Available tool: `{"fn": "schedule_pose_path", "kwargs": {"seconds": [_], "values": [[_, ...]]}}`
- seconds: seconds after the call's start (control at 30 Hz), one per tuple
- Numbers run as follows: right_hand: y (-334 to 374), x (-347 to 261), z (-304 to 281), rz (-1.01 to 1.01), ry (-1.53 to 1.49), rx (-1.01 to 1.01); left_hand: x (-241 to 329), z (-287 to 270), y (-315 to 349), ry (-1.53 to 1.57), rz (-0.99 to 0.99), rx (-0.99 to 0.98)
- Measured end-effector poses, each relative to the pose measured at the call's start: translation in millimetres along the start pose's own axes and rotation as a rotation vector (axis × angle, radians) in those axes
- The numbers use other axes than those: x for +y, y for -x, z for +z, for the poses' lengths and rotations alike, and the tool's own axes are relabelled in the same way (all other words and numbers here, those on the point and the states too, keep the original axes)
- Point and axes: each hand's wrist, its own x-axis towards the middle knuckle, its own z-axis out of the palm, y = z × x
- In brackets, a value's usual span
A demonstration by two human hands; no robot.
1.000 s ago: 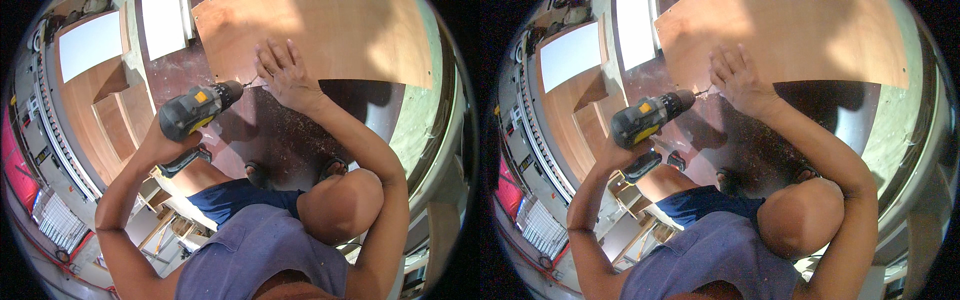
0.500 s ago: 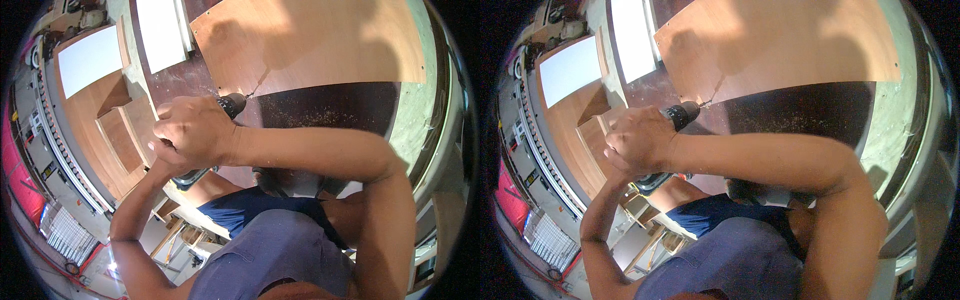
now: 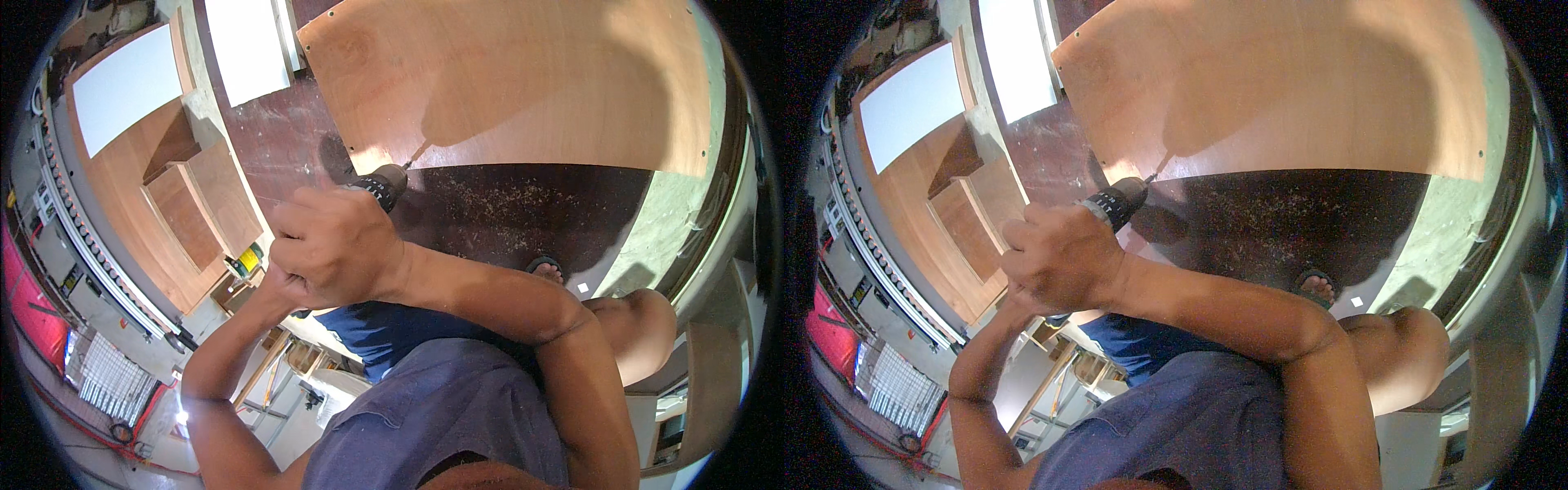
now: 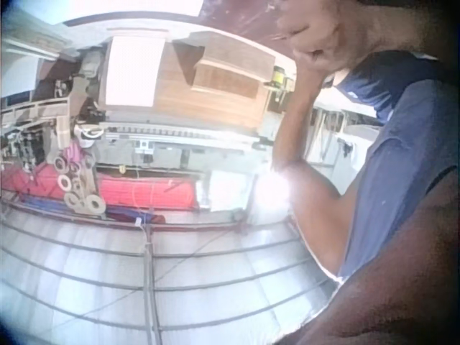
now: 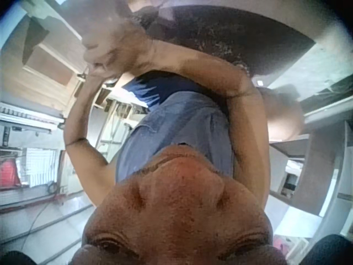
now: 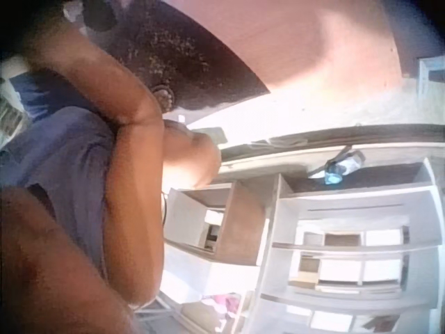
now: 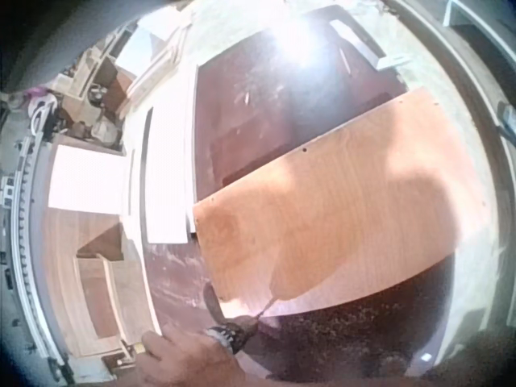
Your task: The person assembles a small wooden box by aligning pre-drilled panels and driving screws with a cordless drill. They repeatedly reposition the box and panels to access different screw holes, then inspect the assembled unit.
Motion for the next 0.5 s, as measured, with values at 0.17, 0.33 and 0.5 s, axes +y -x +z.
{"fn": "schedule_pose_path", "kwargs": {"seconds": [0.17, 0.33, 0.5], "values": [[12.1, 4.9, 1.6, -0.02, -0.017, 0.033, -5.3, 12.6, 7.5, -0.009, 0.046, 0.05], [14.1, 13.3, 12.2, -0.089, 0.038, 0.008, -23.4, 21.8, -25.6, -0.004, 0.175, 0.167], [7.4, 10.4, 6.1, -0.069, 0.097, -0.22, 40.1, 13.2, -26.0, 0.302, -0.111, 0.137]]}}
